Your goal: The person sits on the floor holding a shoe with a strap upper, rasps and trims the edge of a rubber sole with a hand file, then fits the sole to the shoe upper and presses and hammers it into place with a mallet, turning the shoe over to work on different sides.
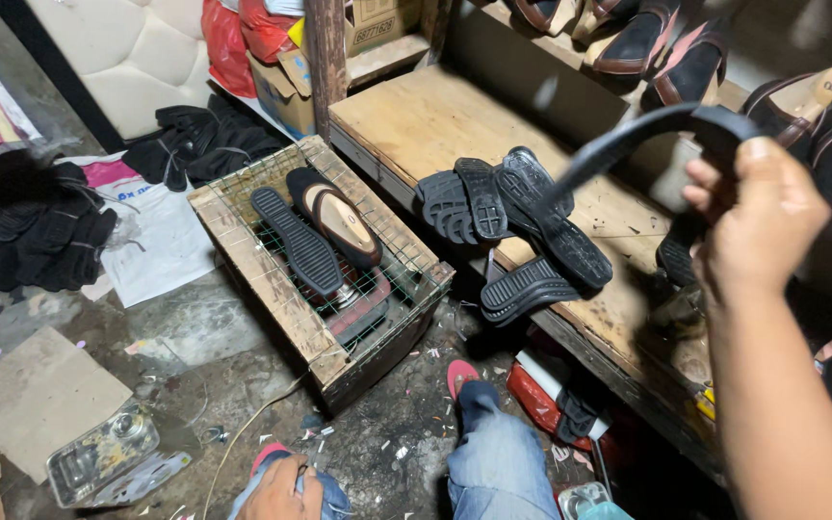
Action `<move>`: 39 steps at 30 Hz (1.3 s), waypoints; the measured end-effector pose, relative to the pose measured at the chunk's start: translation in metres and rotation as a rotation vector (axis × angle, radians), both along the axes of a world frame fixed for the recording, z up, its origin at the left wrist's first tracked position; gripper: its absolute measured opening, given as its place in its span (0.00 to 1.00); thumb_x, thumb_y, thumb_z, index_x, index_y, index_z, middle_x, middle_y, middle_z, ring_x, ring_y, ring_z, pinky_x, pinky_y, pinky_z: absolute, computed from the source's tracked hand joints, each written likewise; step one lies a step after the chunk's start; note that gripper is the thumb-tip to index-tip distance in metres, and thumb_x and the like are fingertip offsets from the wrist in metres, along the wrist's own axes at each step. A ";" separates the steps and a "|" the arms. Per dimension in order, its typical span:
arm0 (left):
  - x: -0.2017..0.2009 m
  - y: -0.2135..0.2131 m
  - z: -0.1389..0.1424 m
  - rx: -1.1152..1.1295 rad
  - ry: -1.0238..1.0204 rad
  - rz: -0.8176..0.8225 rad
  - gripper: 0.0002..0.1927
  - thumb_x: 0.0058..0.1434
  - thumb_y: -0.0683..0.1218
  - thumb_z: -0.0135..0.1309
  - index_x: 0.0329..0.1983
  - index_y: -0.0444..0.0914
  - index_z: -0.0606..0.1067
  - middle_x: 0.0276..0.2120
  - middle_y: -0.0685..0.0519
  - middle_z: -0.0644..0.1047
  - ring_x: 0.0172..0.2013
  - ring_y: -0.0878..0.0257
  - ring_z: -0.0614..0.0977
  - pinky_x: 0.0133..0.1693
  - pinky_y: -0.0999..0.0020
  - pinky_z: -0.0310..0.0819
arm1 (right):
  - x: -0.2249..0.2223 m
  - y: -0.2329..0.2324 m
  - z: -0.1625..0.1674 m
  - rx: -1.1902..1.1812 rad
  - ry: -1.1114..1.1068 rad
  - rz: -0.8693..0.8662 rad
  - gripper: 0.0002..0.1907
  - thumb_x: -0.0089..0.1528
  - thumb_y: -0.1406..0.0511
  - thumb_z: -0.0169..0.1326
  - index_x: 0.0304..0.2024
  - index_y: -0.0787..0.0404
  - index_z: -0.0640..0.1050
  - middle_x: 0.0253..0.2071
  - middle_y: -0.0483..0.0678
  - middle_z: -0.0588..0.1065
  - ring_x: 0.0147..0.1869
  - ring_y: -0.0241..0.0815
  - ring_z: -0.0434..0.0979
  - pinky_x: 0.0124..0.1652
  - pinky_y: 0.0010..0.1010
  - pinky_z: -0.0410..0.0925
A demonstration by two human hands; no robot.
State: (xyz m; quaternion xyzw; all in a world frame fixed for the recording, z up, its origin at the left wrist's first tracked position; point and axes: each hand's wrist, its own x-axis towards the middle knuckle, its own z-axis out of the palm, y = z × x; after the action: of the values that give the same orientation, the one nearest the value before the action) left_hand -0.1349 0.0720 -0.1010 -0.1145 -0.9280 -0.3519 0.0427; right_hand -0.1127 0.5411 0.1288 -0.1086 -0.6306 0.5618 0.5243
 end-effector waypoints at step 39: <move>-0.022 0.019 -0.012 0.121 0.191 0.050 0.10 0.42 0.47 0.59 0.28 0.41 0.82 0.23 0.50 0.81 0.26 0.53 0.83 0.37 0.58 0.77 | -0.121 0.043 0.049 0.918 -0.936 -0.726 0.47 0.56 0.55 0.73 0.64 0.75 0.61 0.55 0.69 0.71 0.56 0.71 0.73 0.53 0.53 0.67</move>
State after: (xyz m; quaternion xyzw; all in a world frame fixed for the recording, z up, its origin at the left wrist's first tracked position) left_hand -0.1569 0.0905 -0.1133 -0.1217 -0.8993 -0.3937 0.1466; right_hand -0.2342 0.5839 0.1776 -0.3078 -0.8834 -0.0712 0.3460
